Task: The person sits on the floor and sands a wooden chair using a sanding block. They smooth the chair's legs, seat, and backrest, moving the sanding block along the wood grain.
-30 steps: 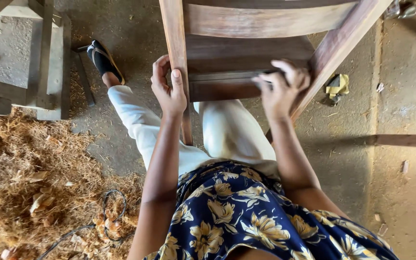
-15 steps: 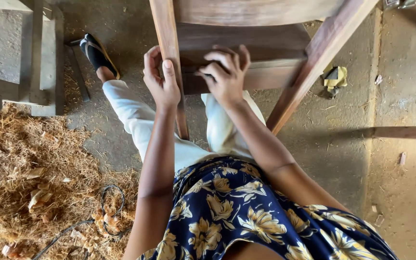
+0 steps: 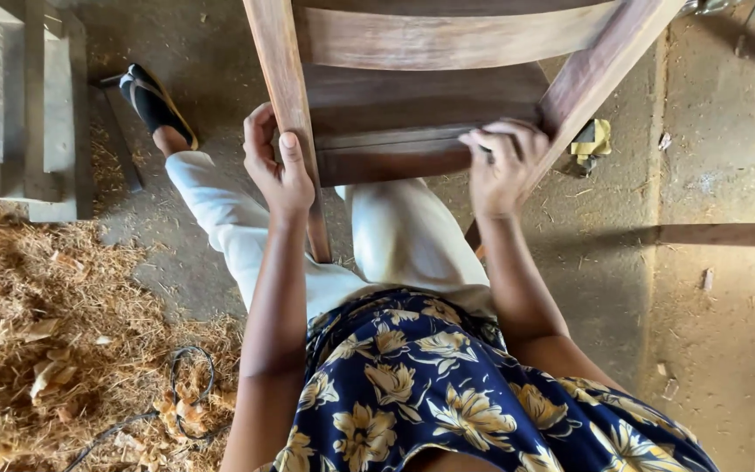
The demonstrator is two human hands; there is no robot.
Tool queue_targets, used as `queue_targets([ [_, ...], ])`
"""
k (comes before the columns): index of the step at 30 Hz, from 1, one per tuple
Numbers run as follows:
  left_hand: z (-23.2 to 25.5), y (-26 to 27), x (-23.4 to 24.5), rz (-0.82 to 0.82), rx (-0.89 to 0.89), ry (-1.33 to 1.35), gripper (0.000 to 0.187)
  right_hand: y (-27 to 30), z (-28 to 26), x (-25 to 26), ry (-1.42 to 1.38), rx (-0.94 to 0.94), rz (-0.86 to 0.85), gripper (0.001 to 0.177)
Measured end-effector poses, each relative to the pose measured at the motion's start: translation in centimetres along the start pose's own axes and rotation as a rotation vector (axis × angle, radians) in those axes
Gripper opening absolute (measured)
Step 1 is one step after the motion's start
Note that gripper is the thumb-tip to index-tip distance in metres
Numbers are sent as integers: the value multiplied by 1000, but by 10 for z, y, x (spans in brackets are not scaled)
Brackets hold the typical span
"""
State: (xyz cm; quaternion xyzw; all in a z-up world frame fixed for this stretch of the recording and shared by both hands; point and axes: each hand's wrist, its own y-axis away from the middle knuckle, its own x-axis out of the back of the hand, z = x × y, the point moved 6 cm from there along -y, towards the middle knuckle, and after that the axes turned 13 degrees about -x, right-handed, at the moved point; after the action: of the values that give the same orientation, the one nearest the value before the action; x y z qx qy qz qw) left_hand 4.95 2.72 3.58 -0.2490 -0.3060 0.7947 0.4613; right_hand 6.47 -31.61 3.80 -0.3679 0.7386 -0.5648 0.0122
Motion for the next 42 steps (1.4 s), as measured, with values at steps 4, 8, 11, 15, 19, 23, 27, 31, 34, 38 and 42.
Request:
queue_targets([
  [4,2,-3,-1,-25,-20,-16,51,-3,-68,-49,-210,-44,-77,16],
  [8,0,-5,-2,-17,-29,-18,48,-14,-125,-65,-377,18,-138,15],
  [11,1,-6,1,-16,-22,-12,48,-2,-92,-67,-318,191,-107,18],
  [15,-1,-6,2,-14,-8,-11,53,-43,-65,0,-123,200,-120,16],
  [19,-2,3,2,-9,11,-10,52,-70,-14,40,-169,48,-95,12],
  [23,-2,3,3,-13,-1,-17,53,-62,-26,13,-76,135,-92,26],
  [27,8,0,-1,2,-29,-14,54,-34,-70,-45,-341,2,-138,18],
  [31,9,-8,0,-36,-4,-86,58,-37,-124,-62,-497,90,-255,20],
  [34,4,-2,2,-36,-24,-18,53,-26,-106,-65,-423,89,-270,13],
  [38,5,-2,3,-34,-22,-15,55,-32,-66,-39,-313,-39,-350,12],
  [42,2,-2,-1,18,-26,7,53,-38,-44,-31,-394,-161,-367,16],
])
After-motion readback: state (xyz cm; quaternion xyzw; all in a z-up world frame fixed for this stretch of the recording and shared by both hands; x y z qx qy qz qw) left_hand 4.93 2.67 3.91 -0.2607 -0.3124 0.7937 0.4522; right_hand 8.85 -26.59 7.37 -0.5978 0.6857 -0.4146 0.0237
